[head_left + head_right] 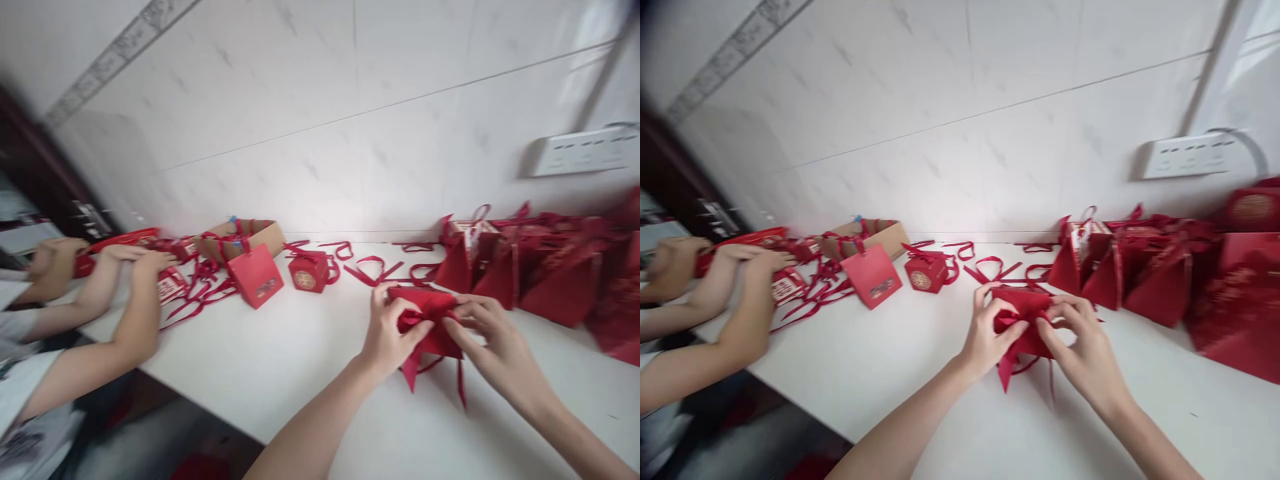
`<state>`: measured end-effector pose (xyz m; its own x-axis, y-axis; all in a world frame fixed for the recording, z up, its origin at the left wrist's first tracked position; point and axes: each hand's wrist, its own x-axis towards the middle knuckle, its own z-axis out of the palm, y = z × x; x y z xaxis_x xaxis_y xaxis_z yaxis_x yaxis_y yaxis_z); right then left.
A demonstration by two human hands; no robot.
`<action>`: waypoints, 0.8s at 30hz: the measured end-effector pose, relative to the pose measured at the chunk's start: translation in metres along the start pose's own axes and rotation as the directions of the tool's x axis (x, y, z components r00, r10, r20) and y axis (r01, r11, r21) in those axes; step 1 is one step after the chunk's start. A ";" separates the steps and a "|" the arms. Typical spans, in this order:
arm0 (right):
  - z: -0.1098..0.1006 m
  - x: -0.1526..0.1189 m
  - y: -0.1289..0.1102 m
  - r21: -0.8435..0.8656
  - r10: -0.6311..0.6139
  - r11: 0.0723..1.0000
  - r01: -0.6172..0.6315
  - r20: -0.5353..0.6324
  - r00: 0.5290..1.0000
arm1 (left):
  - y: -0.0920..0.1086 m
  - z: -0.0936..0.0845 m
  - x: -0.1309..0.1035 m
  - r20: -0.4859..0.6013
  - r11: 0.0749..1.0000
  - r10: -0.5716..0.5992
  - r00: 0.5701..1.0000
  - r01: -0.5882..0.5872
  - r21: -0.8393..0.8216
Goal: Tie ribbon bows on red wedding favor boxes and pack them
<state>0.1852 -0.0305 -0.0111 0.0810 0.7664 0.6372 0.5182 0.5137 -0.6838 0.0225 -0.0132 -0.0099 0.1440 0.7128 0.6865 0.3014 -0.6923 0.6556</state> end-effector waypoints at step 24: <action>-0.002 0.006 -0.015 0.087 0.149 0.985 -0.148 -0.002 0.989 | -0.001 0.000 0.007 -0.064 0.985 -0.164 0.984 0.160 -0.061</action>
<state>0.1797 -0.0344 0.0029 0.1586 0.8337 0.5290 0.4244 0.4262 -0.7989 0.0233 -0.0077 -0.0053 0.0314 0.8080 0.5883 0.2623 -0.5746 0.7753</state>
